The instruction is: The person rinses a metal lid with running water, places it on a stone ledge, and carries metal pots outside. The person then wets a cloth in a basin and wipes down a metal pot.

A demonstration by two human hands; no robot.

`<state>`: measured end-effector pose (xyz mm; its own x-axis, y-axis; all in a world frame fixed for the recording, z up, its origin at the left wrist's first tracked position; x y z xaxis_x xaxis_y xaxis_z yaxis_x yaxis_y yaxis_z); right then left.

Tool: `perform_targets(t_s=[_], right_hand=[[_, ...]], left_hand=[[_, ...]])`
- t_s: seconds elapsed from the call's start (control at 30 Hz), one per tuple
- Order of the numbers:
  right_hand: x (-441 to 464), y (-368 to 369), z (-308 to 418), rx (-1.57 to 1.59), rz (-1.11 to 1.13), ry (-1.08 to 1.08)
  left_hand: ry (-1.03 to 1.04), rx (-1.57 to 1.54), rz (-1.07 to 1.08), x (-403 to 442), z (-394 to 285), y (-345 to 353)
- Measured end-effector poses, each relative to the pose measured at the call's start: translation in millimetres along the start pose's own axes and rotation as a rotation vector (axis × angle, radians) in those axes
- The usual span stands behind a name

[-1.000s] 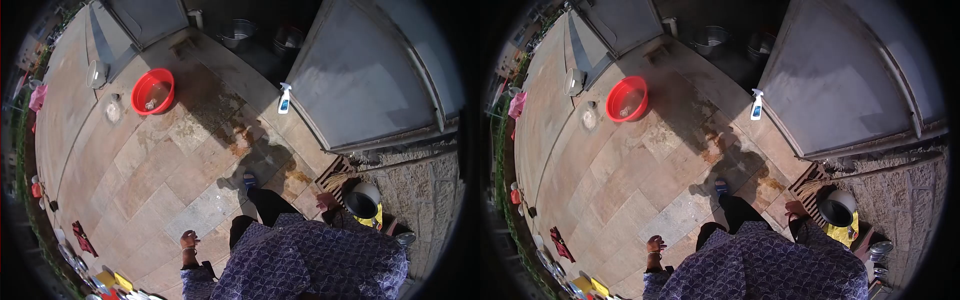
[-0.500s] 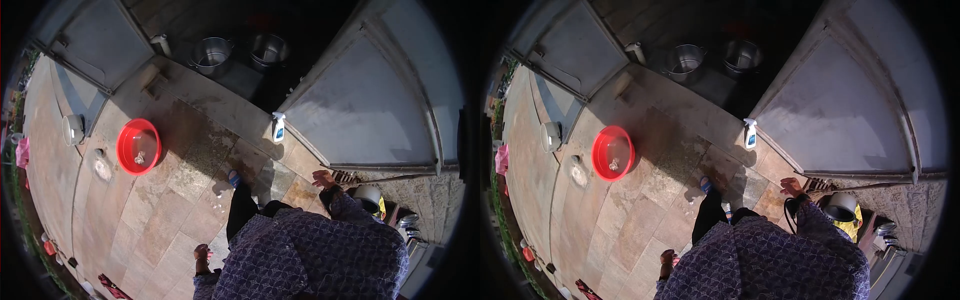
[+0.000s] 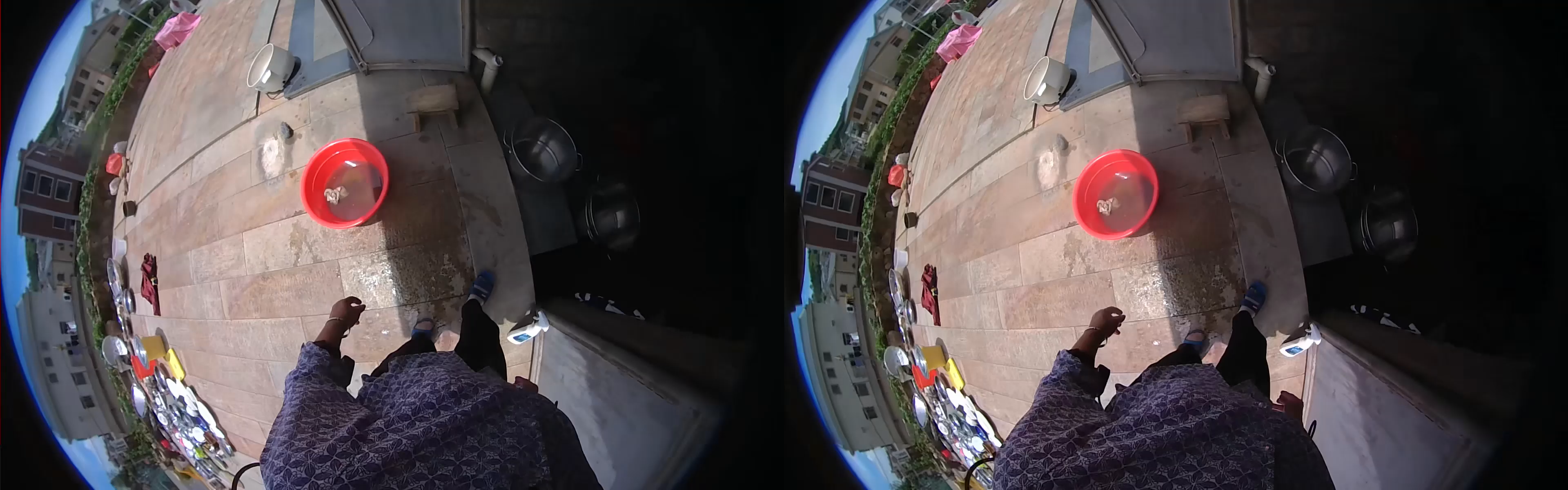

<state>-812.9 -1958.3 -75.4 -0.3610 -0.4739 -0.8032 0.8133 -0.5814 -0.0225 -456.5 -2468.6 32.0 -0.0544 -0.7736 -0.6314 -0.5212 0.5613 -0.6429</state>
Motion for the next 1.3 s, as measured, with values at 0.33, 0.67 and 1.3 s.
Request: perform_targets(t_s=[0.33, 0.67, 1.3], right_hand=[[143.2, -118.6, 284.4, -0.100, -0.335, 0.065], [168.4, -48.0, 360.9, -0.279, -0.244, 0.001], [176.1, 197.1, 398.8, -0.828, 0.137, -0.081]], left_hand=[[-0.188, -0.131, -0.121, -78.8, -2.0, 45.8], [-0.348, -0.151, -0.148, -119.5, 66.8, 71.9], [-0.741, -0.449, -0.280, -265.0, 213.0, 107.4]])
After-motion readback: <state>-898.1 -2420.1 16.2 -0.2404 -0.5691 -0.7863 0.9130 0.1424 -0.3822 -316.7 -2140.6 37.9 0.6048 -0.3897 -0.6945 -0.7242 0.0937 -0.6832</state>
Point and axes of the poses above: each hand's wrist, its own x-axis towards the middle knuckle, its own y-axis out of the palm, z = x × y, the point moved 5 cm from there along x, towards the middle knuckle, and after that the axes turned 10 degrees about -z, right-handed, at the moved point
